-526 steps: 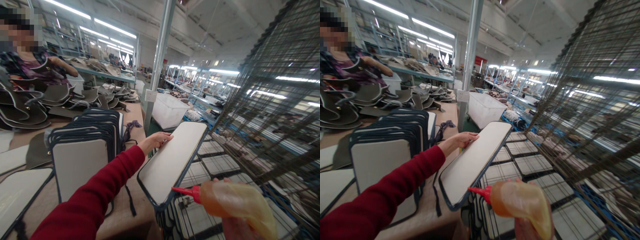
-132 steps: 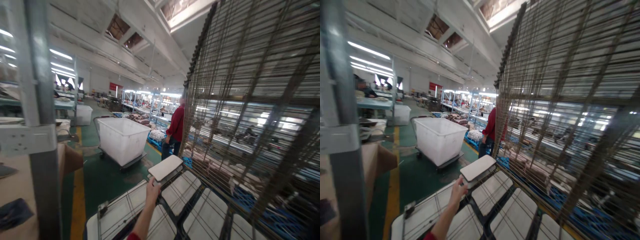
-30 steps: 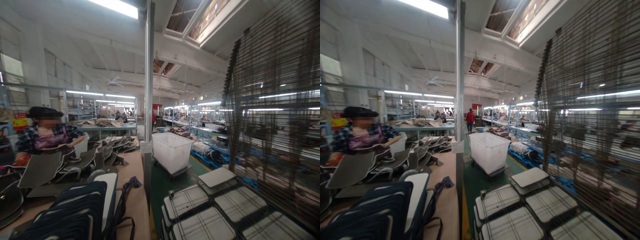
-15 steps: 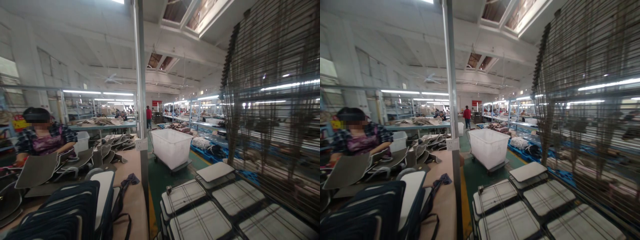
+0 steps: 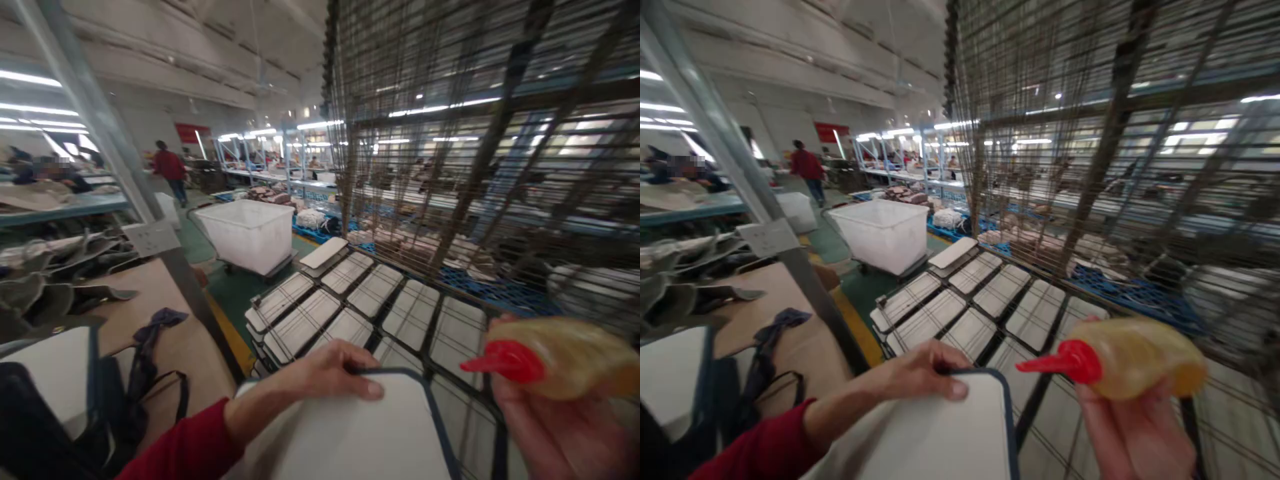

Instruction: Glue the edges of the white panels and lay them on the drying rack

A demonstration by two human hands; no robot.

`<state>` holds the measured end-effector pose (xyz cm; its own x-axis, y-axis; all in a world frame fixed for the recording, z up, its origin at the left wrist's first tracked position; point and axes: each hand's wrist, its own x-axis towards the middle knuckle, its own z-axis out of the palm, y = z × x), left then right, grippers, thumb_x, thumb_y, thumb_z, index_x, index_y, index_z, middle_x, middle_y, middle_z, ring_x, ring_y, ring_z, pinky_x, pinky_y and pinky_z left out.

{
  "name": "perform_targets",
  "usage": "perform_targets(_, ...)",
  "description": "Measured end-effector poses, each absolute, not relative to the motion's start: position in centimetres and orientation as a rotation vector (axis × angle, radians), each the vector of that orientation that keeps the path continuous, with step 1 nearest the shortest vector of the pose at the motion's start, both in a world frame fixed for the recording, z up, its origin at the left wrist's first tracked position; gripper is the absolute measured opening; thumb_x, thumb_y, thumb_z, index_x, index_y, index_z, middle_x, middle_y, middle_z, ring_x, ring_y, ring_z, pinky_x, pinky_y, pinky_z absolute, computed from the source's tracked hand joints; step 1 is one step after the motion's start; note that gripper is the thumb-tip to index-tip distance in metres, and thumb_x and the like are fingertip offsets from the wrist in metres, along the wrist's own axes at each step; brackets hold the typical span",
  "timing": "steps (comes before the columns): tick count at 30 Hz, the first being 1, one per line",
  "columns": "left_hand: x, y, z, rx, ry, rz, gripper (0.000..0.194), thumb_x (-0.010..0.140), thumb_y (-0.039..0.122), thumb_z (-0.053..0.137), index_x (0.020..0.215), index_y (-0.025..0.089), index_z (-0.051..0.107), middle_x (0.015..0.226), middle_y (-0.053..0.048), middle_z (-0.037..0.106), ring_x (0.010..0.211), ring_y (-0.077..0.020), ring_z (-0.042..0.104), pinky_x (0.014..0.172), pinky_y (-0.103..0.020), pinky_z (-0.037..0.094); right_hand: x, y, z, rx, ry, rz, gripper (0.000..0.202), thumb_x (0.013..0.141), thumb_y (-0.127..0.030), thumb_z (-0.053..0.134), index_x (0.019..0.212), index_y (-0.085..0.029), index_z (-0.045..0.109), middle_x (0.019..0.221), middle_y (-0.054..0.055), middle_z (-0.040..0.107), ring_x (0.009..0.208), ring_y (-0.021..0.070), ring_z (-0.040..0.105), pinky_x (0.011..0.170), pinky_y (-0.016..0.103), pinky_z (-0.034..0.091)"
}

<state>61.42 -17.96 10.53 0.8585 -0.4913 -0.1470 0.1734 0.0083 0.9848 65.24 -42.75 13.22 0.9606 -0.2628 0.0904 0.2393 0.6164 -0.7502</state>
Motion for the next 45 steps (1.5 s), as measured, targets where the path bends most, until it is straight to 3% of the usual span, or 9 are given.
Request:
perform_targets(3, 62.7, -16.6, 12.2, 1.695, -0.424, -0.441, 0.032, 0.072, 0.041, 0.078, 0.08, 0.011, 0.07, 0.071, 0.002, 0.058, 0.064, -0.0081, 0.048, 0.056, -0.018, 0.036, 64.7, -43.3, 14.6, -0.823, 0.119, -0.283, 0.041, 0.07, -0.051, 0.075, 0.105, -0.031, 0.069, 0.132, 0.002, 0.057, 0.124, 0.0312, 0.05, 0.112, 0.056, 0.033)
perform_targets(5, 63.2, -16.0, 13.0, 1.827, -0.51, -0.438, 0.027, 0.074, 0.037, 0.076, 0.079, 0.011, 0.07, 0.067, 0.003, 0.056, 0.062, -0.0078, 0.045, 0.055, -0.018, 0.033, 64.8, -43.6, 14.9, -0.897, -0.005, -0.284, 0.058, 0.056, -0.056, 0.084, 0.104, -0.029, 0.069, 0.118, 0.005, 0.065, 0.113, 0.0326, 0.059, 0.108, 0.057, 0.038)
perform_targets(7, 63.4, -15.7, 13.6, 1.916, -0.598, -0.469, 0.027, 0.075, 0.037, 0.075, 0.081, 0.011, 0.071, 0.065, 0.002, 0.056, 0.061, -0.0084, 0.044, 0.054, -0.019, 0.032, 65.0, -43.9, 15.0, -0.984, -0.161, -0.25, 0.065, 0.05, -0.057, 0.086, 0.106, -0.028, 0.069, 0.11, 0.006, 0.068, 0.102, 0.0319, 0.064, 0.101, 0.054, 0.045)
perform_targets(11, 63.0, -15.9, 14.8, 1.945, -0.847, -0.532, 0.026, 0.08, 0.034, 0.07, 0.088, 0.01, 0.073, 0.074, -0.003, 0.065, 0.068, -0.012, 0.053, 0.061, -0.02, 0.04, 65.1, -44.1, 15.1, -1.088, -0.292, -0.193, 0.064, 0.052, -0.054, 0.086, 0.107, -0.026, 0.07, 0.107, 0.005, 0.069, 0.093, 0.0274, 0.067, 0.095, 0.044, 0.05)
perform_targets(15, 61.9, -16.0, 15.9, 1.964, -1.001, -0.563, 0.023, 0.084, 0.03, 0.066, 0.094, 0.01, 0.074, 0.085, -0.007, 0.071, 0.074, -0.0138, 0.06, 0.067, -0.019, 0.044, 64.7, -43.7, 15.4, -1.127, -0.332, -0.143, 0.063, 0.049, -0.053, 0.088, 0.104, -0.028, 0.071, 0.101, 0.003, 0.071, 0.085, 0.0258, 0.069, 0.09, 0.044, 0.053)
perform_targets(21, 60.1, -15.7, 17.0, 1.888, -1.006, -0.693, 0.019, 0.083, 0.023, 0.067, 0.094, 0.011, 0.076, 0.089, -0.008, 0.075, 0.078, -0.0149, 0.065, 0.07, -0.019, 0.048, 63.6, -43.0, 15.8, -1.099, -0.469, -0.018, 0.055, 0.058, -0.047, 0.086, 0.106, -0.028, 0.07, 0.101, 0.003, 0.071, 0.084, 0.0232, 0.07, 0.073, 0.032, 0.059)
perform_targets(31, 58.5, -15.5, 17.0, 1.842, -1.009, -0.739, 0.021, 0.08, 0.021, 0.07, 0.095, 0.008, 0.077, 0.092, -0.009, 0.076, 0.083, -0.0179, 0.069, 0.073, -0.02, 0.051, 62.8, -40.5, 15.7, -1.089, -0.395, 0.038, 0.051, 0.049, -0.043, 0.088, 0.095, -0.03, 0.071, 0.093, 0.004, 0.072, 0.073, 0.0271, 0.069, 0.072, 0.043, 0.058)
perform_targets(36, 58.0, -15.6, 17.4, 1.816, -0.997, -0.771, 0.019, 0.079, 0.017, 0.07, 0.095, 0.01, 0.077, 0.092, -0.007, 0.076, 0.086, -0.0183, 0.069, 0.076, -0.022, 0.051, 62.5, -39.7, 16.3, -1.099, -0.465, 0.072, 0.062, 0.047, -0.049, 0.088, 0.101, -0.022, 0.071, 0.09, 0.006, 0.071, 0.074, 0.0266, 0.069, 0.062, 0.037, 0.059)
perform_targets(45, 57.3, -15.6, 17.8, 1.788, -0.987, -0.781, 0.019, 0.079, 0.017, 0.069, 0.095, 0.01, 0.077, 0.091, -0.007, 0.076, 0.084, -0.0189, 0.069, 0.075, -0.022, 0.052, 62.8, -39.7, 16.0, -1.099, -0.459, 0.108, 0.067, 0.043, -0.048, 0.09, 0.103, -0.024, 0.07, 0.092, 0.005, 0.071, 0.074, 0.0259, 0.069, 0.063, 0.038, 0.059)
